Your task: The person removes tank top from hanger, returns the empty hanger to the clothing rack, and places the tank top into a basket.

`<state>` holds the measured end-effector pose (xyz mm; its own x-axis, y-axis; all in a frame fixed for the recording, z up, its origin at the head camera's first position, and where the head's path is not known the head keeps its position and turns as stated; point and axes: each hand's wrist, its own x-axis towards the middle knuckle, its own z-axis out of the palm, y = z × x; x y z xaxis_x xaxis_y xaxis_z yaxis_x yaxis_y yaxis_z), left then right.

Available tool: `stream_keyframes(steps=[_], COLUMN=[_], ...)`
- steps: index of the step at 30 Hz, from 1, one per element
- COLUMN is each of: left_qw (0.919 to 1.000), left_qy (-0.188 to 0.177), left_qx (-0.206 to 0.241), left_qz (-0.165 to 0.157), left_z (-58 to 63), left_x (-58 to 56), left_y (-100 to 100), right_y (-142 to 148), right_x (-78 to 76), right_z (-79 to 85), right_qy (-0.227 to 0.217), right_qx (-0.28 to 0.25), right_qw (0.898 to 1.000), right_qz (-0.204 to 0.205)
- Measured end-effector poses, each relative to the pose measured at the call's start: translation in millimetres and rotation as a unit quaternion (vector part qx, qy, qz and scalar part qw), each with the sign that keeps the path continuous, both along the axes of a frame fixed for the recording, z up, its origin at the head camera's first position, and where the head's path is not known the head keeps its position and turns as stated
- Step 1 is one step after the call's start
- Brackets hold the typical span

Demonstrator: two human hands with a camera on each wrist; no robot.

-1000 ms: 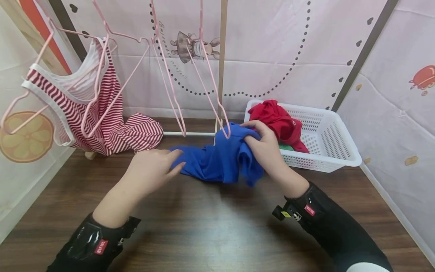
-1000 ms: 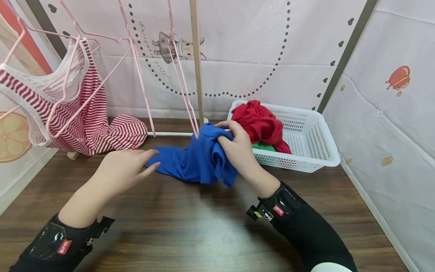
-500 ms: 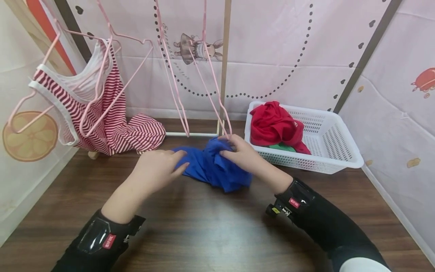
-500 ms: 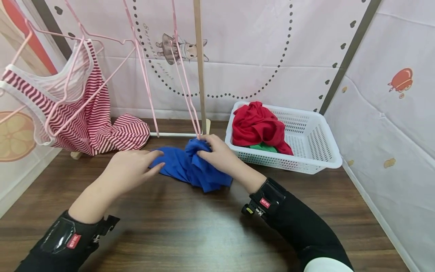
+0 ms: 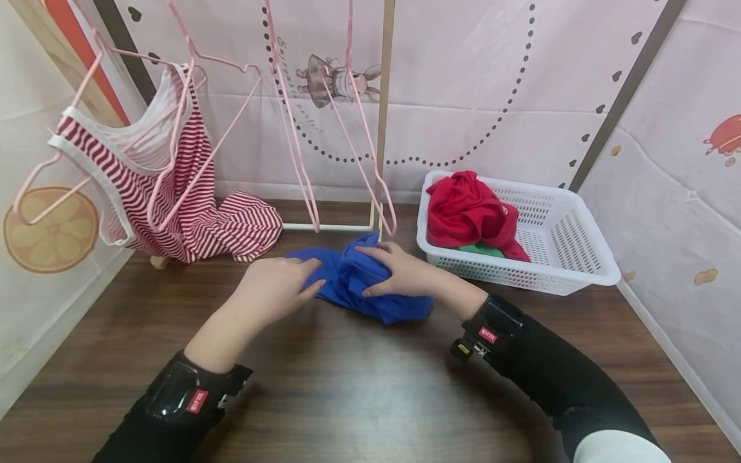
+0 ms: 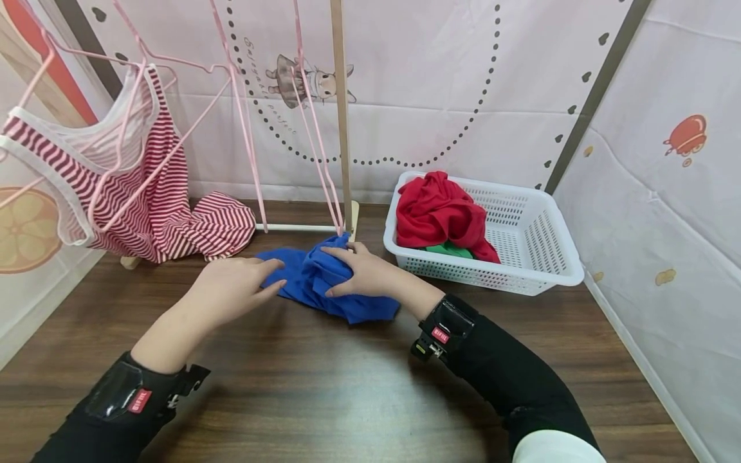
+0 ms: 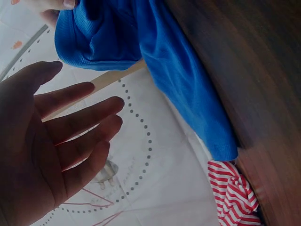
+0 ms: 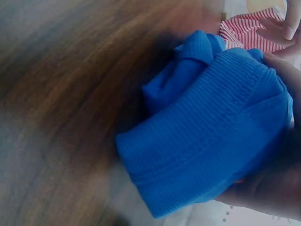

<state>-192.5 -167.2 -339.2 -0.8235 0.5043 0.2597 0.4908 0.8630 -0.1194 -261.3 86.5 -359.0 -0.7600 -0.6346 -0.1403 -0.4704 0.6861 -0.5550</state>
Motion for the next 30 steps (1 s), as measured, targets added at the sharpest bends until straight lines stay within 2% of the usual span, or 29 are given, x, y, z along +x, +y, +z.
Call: stream_keyframes(steps=[4, 9, 20, 25, 28, 30], left_qw=[0.9993, 0.9971, 0.9962, 0.9968, 0.9970, 0.9971], left_qy=[-0.035, -0.072, -0.082, -0.077, -0.075, -0.075], left_qx=[-0.006, -0.013, -0.023, -0.017, -0.015, -0.014], left_qz=[0.011, 0.020, 0.018, 0.013, 0.009, 0.008], left_z=[-2.4, -2.8, -1.7, -1.6, -1.2, -0.4], left_x=[-1.1, -0.8, -0.1, 1.3, 2.3, 2.9], left_y=[-0.6, -2.5, -3.8, -2.9, -1.8, -1.1], right_y=[-2.8, -5.9, 0.2, 9.5, 15.8, 19.9], right_x=[2.2, 4.9, 15.5, 23.1, 29.7, 34.9], right_z=[-7.1, -13.1, -8.4, -6.7, -5.8, -4.5], right_qy=[-0.022, -0.019, 0.009, 0.070, 0.136, 0.188], right_qx=[0.020, 0.045, 0.077, 0.090, 0.113, 0.128], right_qw=[0.999, 0.998, 0.994, 0.988, 0.976, 0.963], right_qz=[0.024, 0.041, 0.080, 0.107, 0.127, 0.144])
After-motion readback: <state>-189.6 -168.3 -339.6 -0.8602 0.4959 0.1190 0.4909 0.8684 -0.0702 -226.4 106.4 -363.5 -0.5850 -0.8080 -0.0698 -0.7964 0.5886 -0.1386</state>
